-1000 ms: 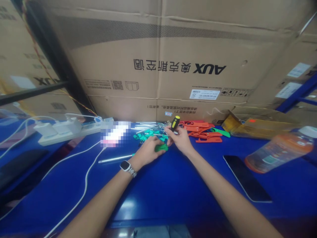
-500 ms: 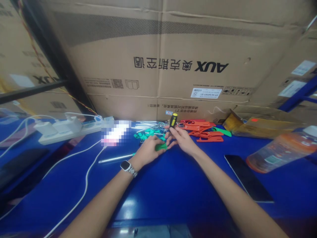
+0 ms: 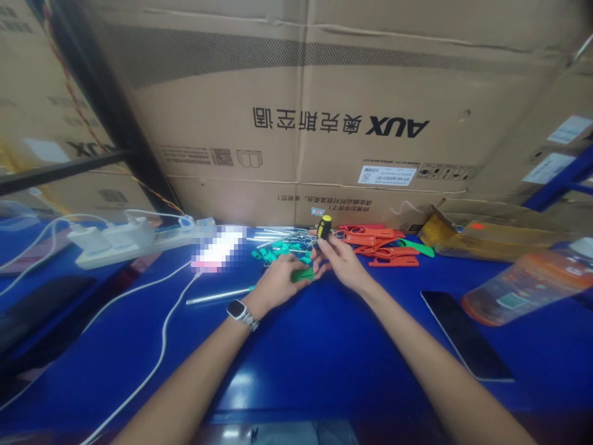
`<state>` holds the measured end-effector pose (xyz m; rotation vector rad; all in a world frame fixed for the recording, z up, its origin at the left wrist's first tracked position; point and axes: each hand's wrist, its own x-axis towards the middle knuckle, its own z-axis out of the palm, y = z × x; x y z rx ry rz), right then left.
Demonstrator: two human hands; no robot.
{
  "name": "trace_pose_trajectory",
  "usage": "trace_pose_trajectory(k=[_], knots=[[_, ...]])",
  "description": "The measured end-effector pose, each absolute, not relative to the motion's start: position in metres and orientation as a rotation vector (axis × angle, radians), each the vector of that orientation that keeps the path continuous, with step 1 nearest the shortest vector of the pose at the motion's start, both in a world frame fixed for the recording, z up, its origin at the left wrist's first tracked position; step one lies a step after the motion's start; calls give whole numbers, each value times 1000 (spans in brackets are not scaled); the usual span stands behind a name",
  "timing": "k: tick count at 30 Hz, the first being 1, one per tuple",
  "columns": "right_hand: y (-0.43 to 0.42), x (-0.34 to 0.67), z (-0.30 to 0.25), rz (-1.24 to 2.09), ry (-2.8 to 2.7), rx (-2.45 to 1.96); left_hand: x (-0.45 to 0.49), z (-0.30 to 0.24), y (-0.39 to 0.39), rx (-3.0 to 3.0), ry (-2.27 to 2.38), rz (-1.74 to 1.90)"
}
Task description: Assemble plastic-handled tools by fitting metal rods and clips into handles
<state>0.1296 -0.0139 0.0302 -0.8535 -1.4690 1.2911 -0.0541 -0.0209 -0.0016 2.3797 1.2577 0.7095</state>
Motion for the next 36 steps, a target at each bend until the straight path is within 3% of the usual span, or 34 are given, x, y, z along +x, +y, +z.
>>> trace_pose_trajectory(k=[10, 19, 28, 36], knots=[[-10, 106, 26, 1100, -1343, -948, -54, -2, -20, 2412, 1276, 693], [-14, 135, 31, 1304, -1420, -865, -55, -5, -19, 2399, 1295, 709], [-8, 115, 29, 1065, -1276, -949, -55, -4, -20, 2379, 1280, 694], [-14, 136, 30, 1314, -1429, -840, -54, -2, -20, 2393, 1277, 698]])
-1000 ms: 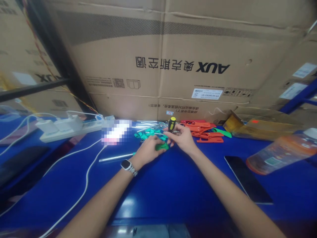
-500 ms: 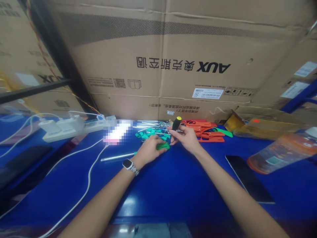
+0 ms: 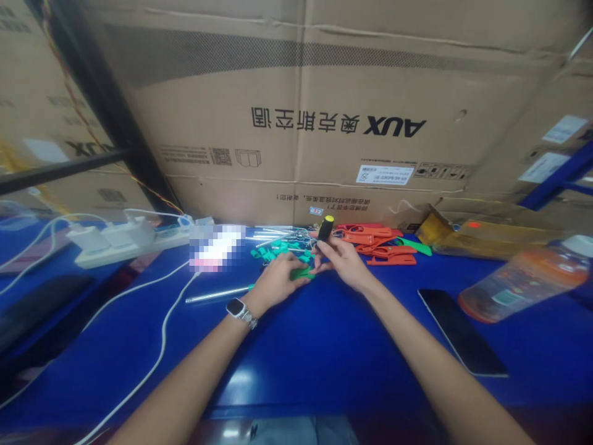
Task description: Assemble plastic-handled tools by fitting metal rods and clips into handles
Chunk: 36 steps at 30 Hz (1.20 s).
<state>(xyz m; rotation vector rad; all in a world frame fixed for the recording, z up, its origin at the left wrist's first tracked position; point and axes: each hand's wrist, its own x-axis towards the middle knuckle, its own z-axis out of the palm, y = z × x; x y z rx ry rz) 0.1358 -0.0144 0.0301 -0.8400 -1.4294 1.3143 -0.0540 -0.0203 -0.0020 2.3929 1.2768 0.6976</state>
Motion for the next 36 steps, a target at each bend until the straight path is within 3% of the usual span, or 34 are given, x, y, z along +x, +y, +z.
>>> trace_pose_trajectory(k=[11, 18, 25, 36], knots=[[-5, 111, 24, 1071, -1348, -939, -55, -5, -18, 2407, 1288, 678], [-14, 133, 29, 1186, -1507, -835, -55, -2, -20, 2403, 1289, 675], [-5, 127, 25, 955, -1397, -973, -54, -3, -20, 2367, 1318, 673], [-12, 134, 29, 1121, -1572, -832, -54, -2, -20, 2374, 1306, 682]])
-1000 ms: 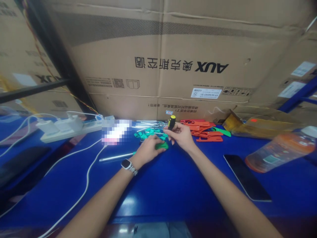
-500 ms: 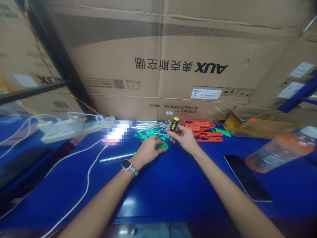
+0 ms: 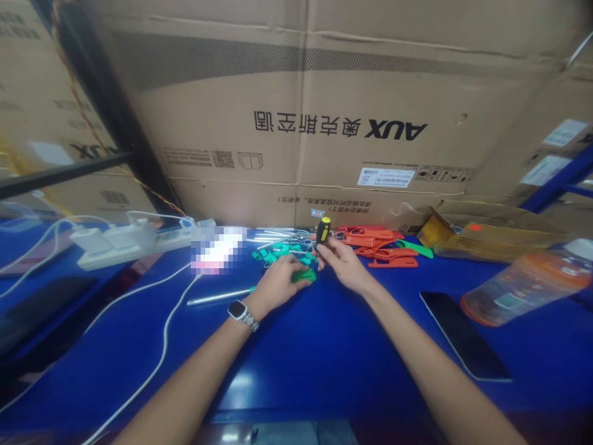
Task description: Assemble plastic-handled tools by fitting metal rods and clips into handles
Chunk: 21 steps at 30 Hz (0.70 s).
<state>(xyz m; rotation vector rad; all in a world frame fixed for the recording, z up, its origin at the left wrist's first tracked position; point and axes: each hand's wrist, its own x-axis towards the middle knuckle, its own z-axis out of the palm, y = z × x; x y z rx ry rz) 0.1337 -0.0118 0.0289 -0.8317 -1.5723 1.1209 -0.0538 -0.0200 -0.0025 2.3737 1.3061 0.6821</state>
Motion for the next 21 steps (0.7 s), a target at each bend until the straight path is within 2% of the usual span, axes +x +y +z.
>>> trace_pose_trajectory(k=[5, 9, 17, 21], knots=[[-5, 125, 28, 986, -1451, -912, -55, -4, -19, 2377, 1302, 669], [-3, 113, 22, 1013, -1324, -963, -55, -4, -19, 2399, 1301, 664], [-14, 132, 31, 1117, -1547, -856, -55, -4, -19, 2393, 1296, 669], [-9, 131, 32, 1044, -1460, -913, -55, -4, -20, 2396, 1301, 674]])
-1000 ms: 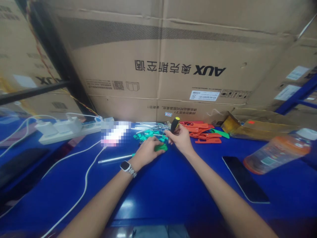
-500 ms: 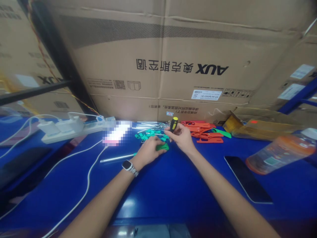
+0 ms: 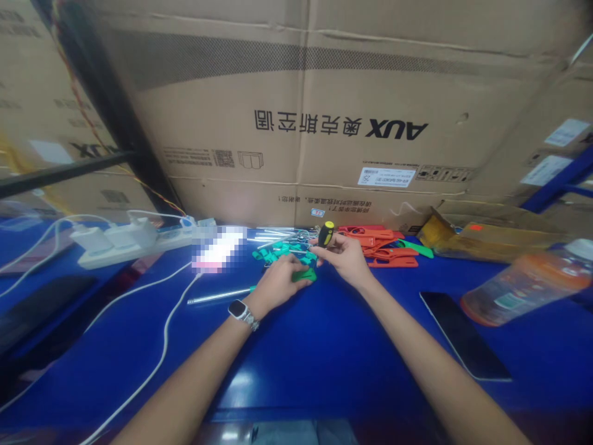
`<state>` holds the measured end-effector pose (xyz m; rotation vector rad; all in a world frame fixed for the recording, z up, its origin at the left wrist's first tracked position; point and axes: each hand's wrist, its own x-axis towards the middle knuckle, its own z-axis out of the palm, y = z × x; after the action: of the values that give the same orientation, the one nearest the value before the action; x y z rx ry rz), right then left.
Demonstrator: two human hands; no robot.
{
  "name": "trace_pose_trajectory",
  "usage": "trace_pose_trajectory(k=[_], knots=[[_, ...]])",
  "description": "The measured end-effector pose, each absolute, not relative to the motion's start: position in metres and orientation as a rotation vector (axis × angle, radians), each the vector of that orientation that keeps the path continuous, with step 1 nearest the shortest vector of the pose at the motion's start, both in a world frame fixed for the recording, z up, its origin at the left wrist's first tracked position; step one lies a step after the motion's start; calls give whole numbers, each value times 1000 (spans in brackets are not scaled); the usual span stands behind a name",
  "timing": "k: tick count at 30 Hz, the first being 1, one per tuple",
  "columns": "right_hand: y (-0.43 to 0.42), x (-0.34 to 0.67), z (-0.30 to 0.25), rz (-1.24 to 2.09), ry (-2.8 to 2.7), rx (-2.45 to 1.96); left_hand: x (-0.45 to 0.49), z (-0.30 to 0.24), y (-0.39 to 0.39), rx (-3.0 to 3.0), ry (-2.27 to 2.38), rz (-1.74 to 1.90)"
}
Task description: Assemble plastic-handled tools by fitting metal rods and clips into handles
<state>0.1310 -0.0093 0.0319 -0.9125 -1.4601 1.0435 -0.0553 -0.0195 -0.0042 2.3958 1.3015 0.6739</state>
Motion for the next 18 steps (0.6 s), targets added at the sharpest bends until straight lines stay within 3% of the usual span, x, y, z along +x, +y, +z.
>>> trace_pose_trajectory(k=[7, 13, 18], knots=[[-6, 118, 21, 1036, -1325, -961, -54, -2, -20, 2407, 1297, 667], [-13, 136, 29, 1253, -1476, -863, -55, -2, -20, 2403, 1300, 671], [-10, 129, 29, 1050, -1449, -951, -54, -1, -20, 2389, 1321, 654]])
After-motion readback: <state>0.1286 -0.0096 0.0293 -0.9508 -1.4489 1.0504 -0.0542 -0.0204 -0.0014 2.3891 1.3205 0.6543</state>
